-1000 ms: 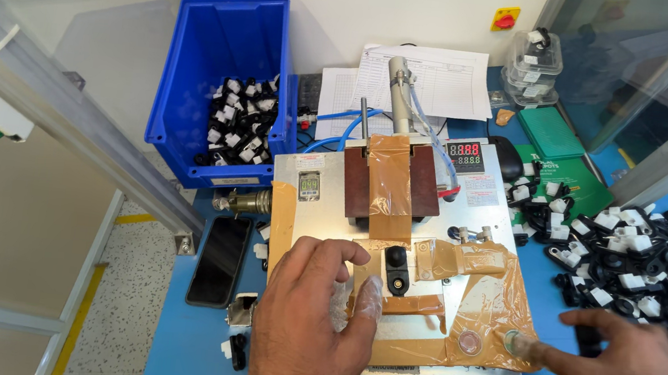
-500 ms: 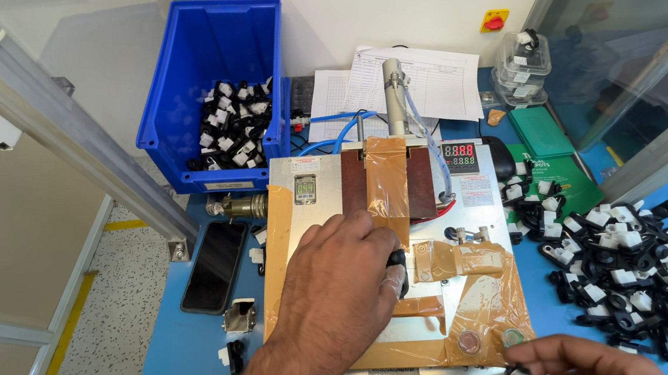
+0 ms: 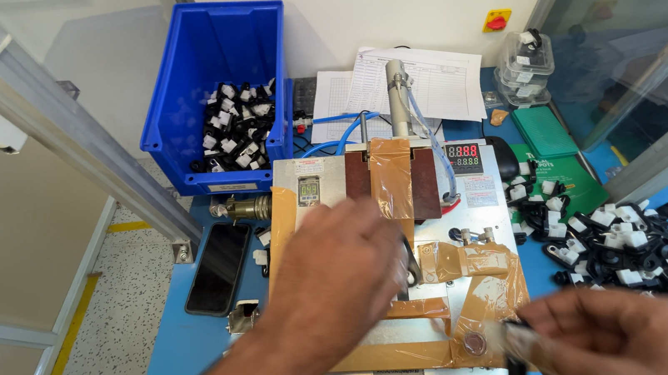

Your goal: The person places small black plastic components one at a time into the fixture of a bench-top press machine, presses them using the machine, then removes the pressed part and sets it aside, repeating the cycle continuously. They pick parts from a pile on the workbench and wear finger cots while handling the components.

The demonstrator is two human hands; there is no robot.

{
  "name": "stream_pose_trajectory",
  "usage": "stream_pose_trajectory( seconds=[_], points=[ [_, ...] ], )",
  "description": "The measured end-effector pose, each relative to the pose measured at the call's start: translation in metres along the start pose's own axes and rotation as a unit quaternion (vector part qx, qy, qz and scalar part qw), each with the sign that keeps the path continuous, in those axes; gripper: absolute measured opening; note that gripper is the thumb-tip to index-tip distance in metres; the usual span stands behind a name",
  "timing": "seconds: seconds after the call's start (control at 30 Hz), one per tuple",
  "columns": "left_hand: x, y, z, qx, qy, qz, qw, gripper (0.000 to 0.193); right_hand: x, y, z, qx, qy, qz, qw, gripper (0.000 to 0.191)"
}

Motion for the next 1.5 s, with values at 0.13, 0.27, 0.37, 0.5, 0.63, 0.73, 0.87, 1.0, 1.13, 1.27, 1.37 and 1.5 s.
stream_pose_trajectory(
  seconds=[0.13,0.27,0.37,0.5,0.63,0.73,0.87,1.0,1.13,1.27,1.37,1.5],
  points=[
    [0.083,0.045,-0.028,0.088,-0.005,0.169,0.982,0.015,-0.031,0.014,-0.099,0.059,0.050,0.012,0.997,0.029],
    [0.091,0.087,-0.053,0.143,-0.011,0.191,0.971,0.018,-0.069,0.014,-0.168,0.086,0.190,0.041,0.977,0.025],
    [0.062,0.129,-0.085,0.229,0.031,0.137,0.963,0.019,-0.082,0.016,-0.191,0.098,0.307,0.072,0.944,0.022],
    [0.018,0.160,-0.126,0.316,0.078,0.077,0.942,0.025,-0.096,0.013,-0.208,0.129,0.333,0.095,0.929,0.019],
    [0.032,0.130,-0.159,0.293,0.032,0.111,0.949,0.020,-0.094,0.017,-0.190,0.082,0.358,0.111,0.923,0.027],
    [0.090,0.090,-0.198,0.243,-0.059,0.265,0.931,0.038,-0.067,0.031,-0.140,0.050,0.216,0.163,0.962,0.045],
    [0.145,0.073,-0.230,0.103,0.014,0.414,0.904,0.030,-0.039,0.023,-0.048,0.011,0.119,0.229,0.966,0.046],
    [0.119,0.083,-0.214,0.143,0.119,0.355,0.916,0.024,-0.023,-0.017,0.053,-0.121,0.142,0.175,0.967,0.046],
    [0.042,0.099,-0.163,0.231,0.229,0.227,0.918,0.027,-0.025,-0.060,0.135,-0.167,-0.161,0.104,0.967,0.041],
    [-0.034,0.131,-0.134,0.359,0.303,0.111,0.876,0.042,-0.018,-0.084,0.162,-0.183,-0.149,0.060,0.970,0.032],
    [-0.066,0.139,-0.130,0.393,0.352,0.068,0.847,0.042,-0.013,-0.092,0.166,-0.197,-0.123,0.036,0.972,0.040],
    [-0.068,0.144,-0.135,0.450,0.344,0.075,0.821,0.039,-0.015,-0.105,0.166,-0.199,-0.113,0.008,0.973,0.050]
  ],
)
Point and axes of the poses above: each hand's wrist, its own y-axis away from the middle knuckle, its own x-axis out of the back of the hand, z = x × y, the point moved 10 cm from there along -y, towards the middle knuckle, and after that the axes turned 12 degrees about -z, right-handed, at the moved point
